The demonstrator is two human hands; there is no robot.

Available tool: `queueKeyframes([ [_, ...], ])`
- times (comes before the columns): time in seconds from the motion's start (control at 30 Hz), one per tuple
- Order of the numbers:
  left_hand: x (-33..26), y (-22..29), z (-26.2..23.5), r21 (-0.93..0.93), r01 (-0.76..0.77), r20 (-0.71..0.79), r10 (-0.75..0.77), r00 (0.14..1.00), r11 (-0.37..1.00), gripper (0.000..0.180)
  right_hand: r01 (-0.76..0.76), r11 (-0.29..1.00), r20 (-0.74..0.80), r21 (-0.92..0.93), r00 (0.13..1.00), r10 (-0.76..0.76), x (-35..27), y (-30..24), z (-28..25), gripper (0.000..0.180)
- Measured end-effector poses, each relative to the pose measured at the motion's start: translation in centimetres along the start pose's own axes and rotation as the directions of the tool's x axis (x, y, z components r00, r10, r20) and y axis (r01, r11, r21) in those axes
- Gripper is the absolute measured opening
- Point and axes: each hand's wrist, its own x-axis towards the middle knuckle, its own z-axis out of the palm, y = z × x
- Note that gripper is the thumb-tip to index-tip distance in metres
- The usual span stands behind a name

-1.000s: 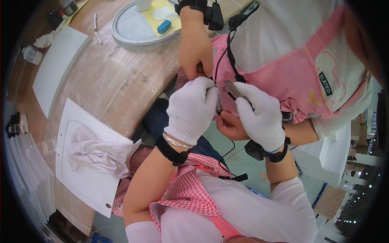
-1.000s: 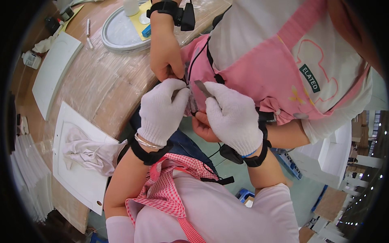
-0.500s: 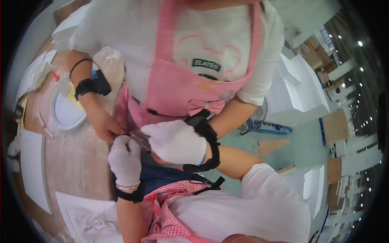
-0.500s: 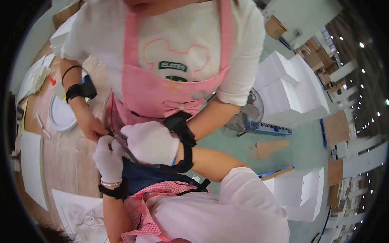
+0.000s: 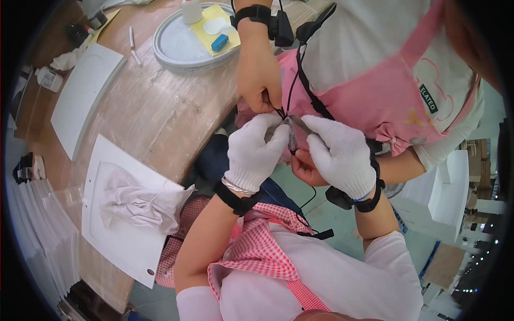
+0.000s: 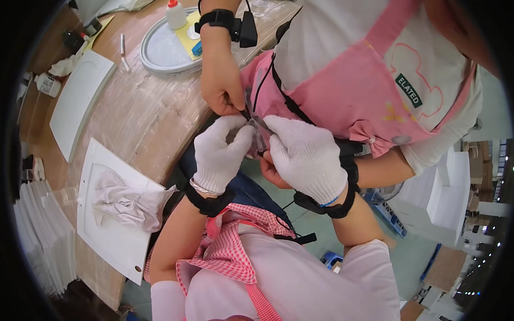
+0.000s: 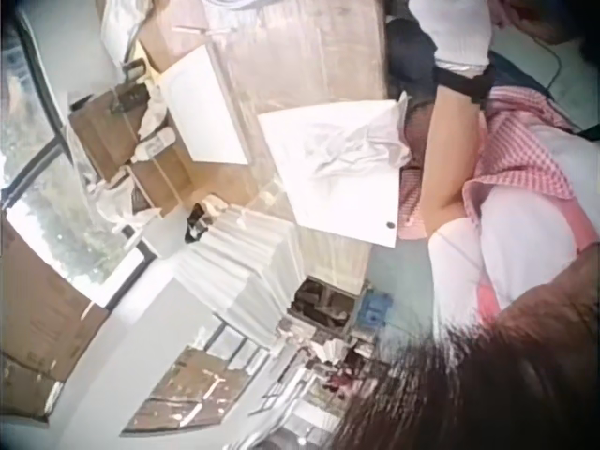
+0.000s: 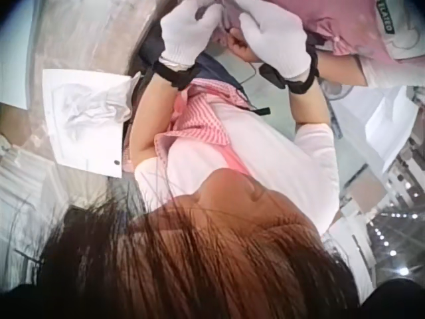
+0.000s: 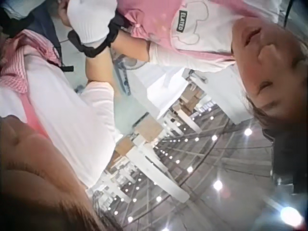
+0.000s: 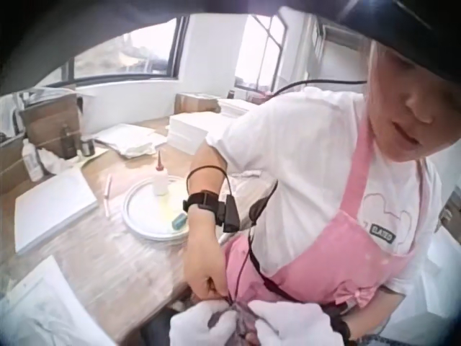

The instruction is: Wiping a white cabinet door panel with a cloth and cleaning solution.

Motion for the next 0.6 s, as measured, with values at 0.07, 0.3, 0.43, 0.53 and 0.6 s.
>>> queueKeyframes([
  [0.07,0.2,0.3,0.2,0.031,-0.01,-0.02,0.011,1.0,0.999,0.018,-0.01,0.999,0.057,-0.036,0.998,0.012,0.4,-0.4,-0.5,0.021],
  [0.3,0.5,0.8,0.5,0.196,-0.086,-0.022,0.092,0.996,0.977,0.013,0.064,0.99,0.096,-0.125,0.994,-0.052,0.8,0.1,-0.6,0.017],
  [0.43,0.9,0.2,0.8,0.388,-0.274,-0.015,0.304,0.953,0.88,0.012,0.078,0.986,0.105,-0.15,0.992,-0.063,1.1,0.0,-0.5,0.013],
  [0.53,1.2,-0.6,1.1,0.406,-0.33,-0.017,0.368,0.93,0.852,0.01,0.101,0.978,0.126,-0.182,0.989,-0.078,1.0,-0.1,-0.6,0.01],
  [0.6,1.1,-0.9,1.4,0.407,-0.345,-0.025,0.388,0.922,0.846,0.01,0.108,0.974,0.133,-0.199,0.988,-0.083,0.9,0.0,-0.5,0.009],
])
